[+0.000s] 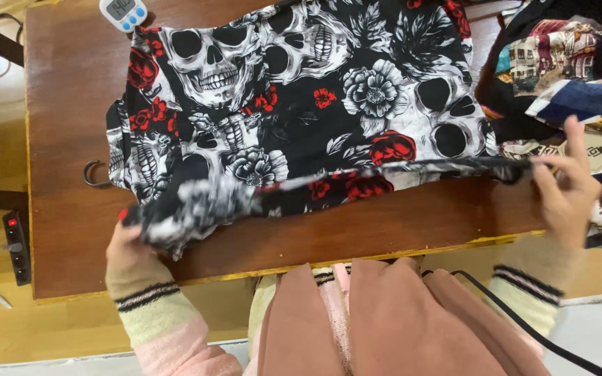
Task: The person unfolds a skull-patterned shirt on a wooden table, places a hanger inside, buttons the shirt, and folds it neatly. The shirt is handled one at a time and ends folded on the table.
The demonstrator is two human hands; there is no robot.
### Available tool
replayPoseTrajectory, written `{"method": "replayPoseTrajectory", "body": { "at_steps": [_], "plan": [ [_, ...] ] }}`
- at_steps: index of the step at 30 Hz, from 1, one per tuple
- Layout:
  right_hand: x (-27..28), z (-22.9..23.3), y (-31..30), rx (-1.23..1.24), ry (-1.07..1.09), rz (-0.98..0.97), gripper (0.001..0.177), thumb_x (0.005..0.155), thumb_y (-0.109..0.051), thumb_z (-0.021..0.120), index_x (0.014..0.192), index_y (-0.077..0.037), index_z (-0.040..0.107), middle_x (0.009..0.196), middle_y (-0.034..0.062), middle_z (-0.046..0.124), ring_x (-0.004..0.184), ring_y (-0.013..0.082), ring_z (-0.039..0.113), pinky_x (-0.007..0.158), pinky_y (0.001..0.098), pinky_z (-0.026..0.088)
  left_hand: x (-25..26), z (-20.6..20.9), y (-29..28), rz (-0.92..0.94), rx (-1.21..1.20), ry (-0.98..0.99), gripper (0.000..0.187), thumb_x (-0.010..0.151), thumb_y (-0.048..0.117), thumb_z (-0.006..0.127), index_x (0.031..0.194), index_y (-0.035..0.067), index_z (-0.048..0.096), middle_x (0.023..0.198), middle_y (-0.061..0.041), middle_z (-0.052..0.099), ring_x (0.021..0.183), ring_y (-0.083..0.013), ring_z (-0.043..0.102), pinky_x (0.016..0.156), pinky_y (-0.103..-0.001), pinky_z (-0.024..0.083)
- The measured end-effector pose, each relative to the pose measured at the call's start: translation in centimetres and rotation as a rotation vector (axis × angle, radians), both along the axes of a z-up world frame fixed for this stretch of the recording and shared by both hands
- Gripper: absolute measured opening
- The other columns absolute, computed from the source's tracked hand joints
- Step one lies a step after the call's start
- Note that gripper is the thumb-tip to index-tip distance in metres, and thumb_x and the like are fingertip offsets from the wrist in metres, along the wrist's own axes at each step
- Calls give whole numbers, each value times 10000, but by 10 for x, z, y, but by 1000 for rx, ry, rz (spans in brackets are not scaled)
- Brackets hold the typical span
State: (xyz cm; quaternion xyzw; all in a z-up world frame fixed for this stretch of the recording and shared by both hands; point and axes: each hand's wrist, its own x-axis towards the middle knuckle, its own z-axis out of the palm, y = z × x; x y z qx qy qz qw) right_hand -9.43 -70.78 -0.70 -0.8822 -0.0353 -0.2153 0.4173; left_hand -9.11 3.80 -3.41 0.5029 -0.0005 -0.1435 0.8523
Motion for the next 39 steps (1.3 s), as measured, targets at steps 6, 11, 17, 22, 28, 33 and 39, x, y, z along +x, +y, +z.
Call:
{"method": "replayPoseTrajectory", "body": {
  "at_steps": [6,11,17,22,28,33,39],
  "plan": [
    [-102,-27,-88,406,236,239,169,1039,-134,555,1161,-17,557,1141,192,667,1206,349,667,1437,575,381,-35,45,-19,20,26,-289,252,950,99,531,1115,-3,692,1145,-127,744,998,-188,735,874,-321,618],
    [-110,-52,-109,374,518,68,146,952,83,587,1082,113,647,1239,326,694,1357,352,637,892,342,516,-31,65,-27,202,104,-49,299,922,134,541,1184,29,638,1170,-112,700,1039,-209,680,934,-362,554],
    [7,-25,-26,414,433,-116,239,1107,-144,609,1324,-46,639,1149,33,645,945,87,551,836,173,440,-23,73,-38,383,176,202,377,894,169,551,1253,60,584,1196,-97,656,1080,-231,626,994,-403,491],
    [42,-26,14,265,449,-166,356,1027,-142,715,1341,-15,605,1001,141,666,784,153,596,621,230,456,29,16,-28,330,804,439,320,1052,289,476,1260,79,601,1237,-82,665,1144,-170,591,1019,-350,429],
    [17,-20,11,189,450,-120,531,925,-1,725,1425,56,556,1165,231,666,981,257,641,791,316,509,2,20,-51,395,1209,69,295,995,206,605,1206,9,669,1013,-132,701,893,-206,613,775,-324,463],
    [10,-25,16,90,224,-97,413,959,82,728,1356,102,616,1155,180,666,906,191,572,775,276,459,10,5,-46,582,1316,-239,216,1035,32,565,1209,-74,640,1041,-177,716,886,-232,663,787,-316,512],
    [18,38,178,-274,-216,-220,370,958,91,682,1301,151,555,1244,290,574,1107,426,528,1026,497,412,-1,85,-182,795,1731,-438,348,919,-10,736,1244,-46,618,1210,-189,630,1092,-319,603,944,-395,502]
  ]
}}
